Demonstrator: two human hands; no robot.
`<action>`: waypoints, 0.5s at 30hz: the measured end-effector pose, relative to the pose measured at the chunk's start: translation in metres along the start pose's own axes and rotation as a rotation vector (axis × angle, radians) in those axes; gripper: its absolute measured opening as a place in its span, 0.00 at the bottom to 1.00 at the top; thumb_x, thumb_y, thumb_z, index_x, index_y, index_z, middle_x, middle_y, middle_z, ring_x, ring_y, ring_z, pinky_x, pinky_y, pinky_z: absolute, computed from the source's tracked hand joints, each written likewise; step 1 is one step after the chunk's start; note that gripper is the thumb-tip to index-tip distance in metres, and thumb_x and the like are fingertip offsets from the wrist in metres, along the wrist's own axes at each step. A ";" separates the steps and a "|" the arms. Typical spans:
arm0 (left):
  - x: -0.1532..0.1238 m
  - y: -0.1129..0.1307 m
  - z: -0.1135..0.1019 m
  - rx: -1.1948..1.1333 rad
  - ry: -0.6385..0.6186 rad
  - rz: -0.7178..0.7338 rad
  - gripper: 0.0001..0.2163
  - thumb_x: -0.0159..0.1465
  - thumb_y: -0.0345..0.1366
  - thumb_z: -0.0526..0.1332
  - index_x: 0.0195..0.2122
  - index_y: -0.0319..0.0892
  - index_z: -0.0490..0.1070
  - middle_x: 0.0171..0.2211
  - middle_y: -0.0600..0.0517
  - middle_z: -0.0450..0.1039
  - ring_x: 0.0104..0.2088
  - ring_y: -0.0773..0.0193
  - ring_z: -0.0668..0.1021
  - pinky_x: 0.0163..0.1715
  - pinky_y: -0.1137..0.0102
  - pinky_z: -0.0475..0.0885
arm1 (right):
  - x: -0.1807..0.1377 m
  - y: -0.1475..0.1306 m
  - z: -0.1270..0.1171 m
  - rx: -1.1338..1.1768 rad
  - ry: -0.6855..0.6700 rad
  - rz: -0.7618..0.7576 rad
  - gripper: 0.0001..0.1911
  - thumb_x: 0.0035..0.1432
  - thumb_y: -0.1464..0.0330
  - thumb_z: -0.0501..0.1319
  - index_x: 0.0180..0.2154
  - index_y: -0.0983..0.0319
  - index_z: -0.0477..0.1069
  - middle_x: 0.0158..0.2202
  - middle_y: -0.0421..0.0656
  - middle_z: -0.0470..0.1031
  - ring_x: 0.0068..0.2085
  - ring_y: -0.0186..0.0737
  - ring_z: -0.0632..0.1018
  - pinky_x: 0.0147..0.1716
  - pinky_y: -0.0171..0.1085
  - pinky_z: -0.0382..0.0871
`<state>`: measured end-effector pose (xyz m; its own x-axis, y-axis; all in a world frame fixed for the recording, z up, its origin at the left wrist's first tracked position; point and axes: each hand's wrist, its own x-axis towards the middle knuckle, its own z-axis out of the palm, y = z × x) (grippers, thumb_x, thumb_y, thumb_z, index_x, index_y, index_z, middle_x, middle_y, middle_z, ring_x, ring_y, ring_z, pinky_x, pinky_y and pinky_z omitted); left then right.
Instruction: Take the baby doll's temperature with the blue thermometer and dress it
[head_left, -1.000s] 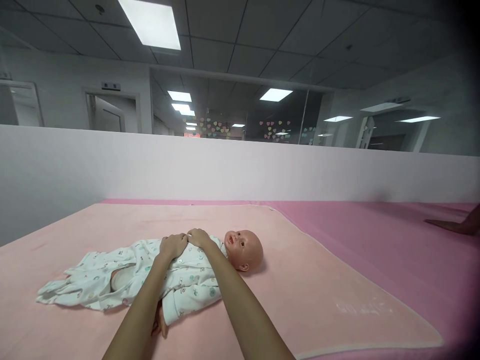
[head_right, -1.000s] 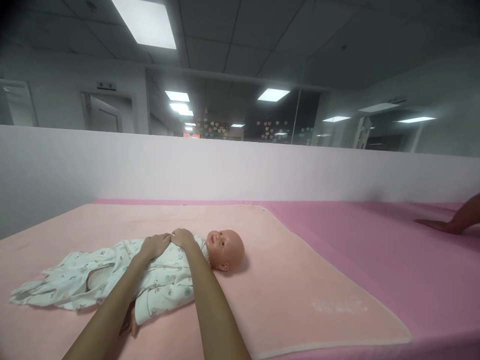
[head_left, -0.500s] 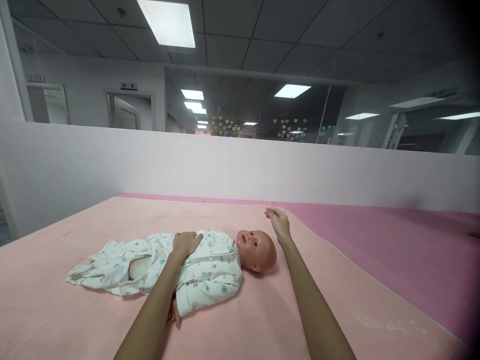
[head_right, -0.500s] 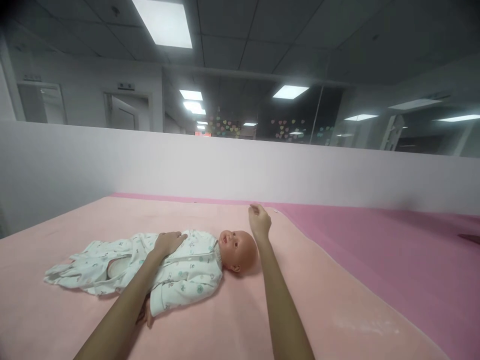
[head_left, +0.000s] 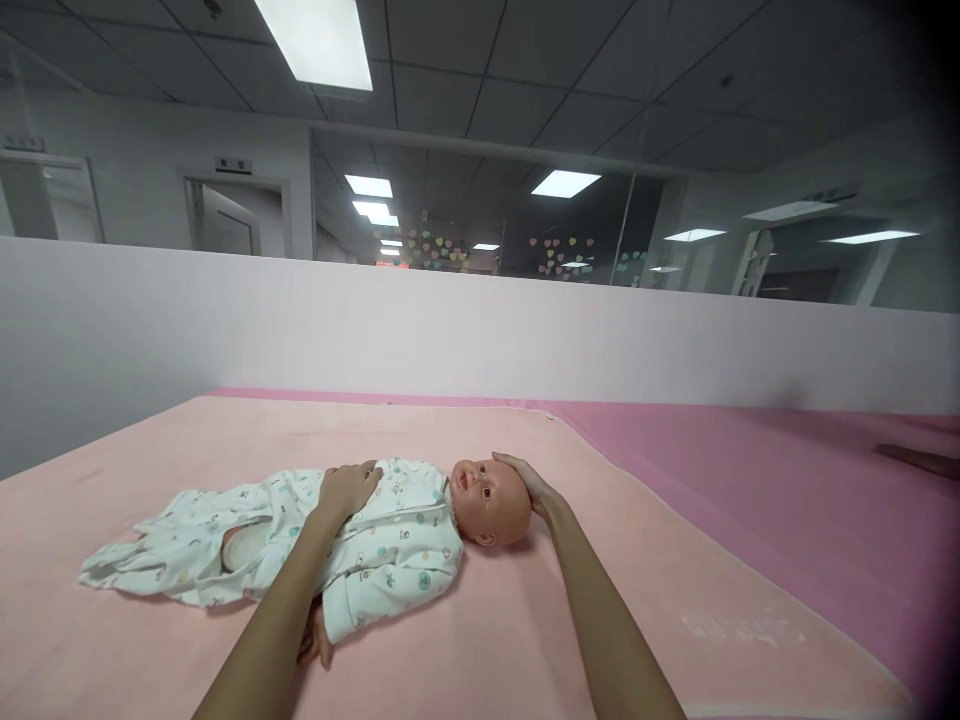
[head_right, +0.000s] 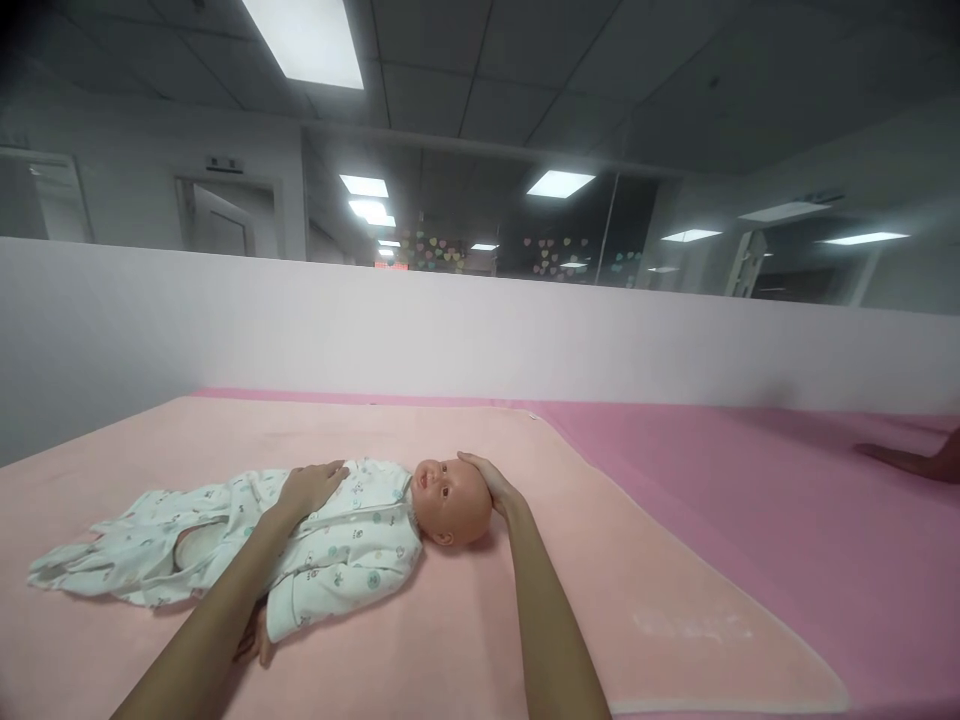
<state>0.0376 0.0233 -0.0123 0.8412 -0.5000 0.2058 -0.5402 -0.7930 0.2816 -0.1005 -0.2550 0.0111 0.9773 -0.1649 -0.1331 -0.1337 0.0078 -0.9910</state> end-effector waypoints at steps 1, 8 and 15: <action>0.000 0.000 0.000 0.005 0.002 0.000 0.23 0.61 0.47 0.39 0.47 0.48 0.68 0.43 0.46 0.73 0.45 0.51 0.72 0.44 0.60 0.59 | 0.002 0.001 -0.001 -0.016 0.004 -0.027 0.23 0.53 0.55 0.50 0.38 0.67 0.71 0.39 0.48 0.75 0.42 0.43 0.75 0.45 0.39 0.66; -0.004 0.002 -0.002 0.014 0.025 -0.003 0.23 0.61 0.46 0.39 0.42 0.45 0.70 0.40 0.46 0.74 0.43 0.52 0.73 0.42 0.61 0.60 | 0.011 -0.006 -0.003 -0.077 0.229 -0.442 0.22 0.46 0.61 0.61 0.45 0.60 0.69 0.53 0.45 0.64 0.52 0.42 0.68 0.50 0.38 0.60; -0.003 0.002 -0.001 0.027 0.030 -0.009 0.21 0.61 0.45 0.39 0.40 0.45 0.70 0.38 0.47 0.75 0.42 0.55 0.73 0.43 0.62 0.60 | 0.001 -0.013 0.008 -0.190 -0.015 -0.300 0.21 0.48 0.55 0.59 0.33 0.66 0.74 0.36 0.46 0.76 0.40 0.44 0.74 0.43 0.40 0.65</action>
<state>0.0335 0.0237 -0.0115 0.8449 -0.4823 0.2315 -0.5313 -0.8068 0.2584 -0.0966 -0.2478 0.0235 0.9798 -0.1175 0.1619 0.1329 -0.2226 -0.9658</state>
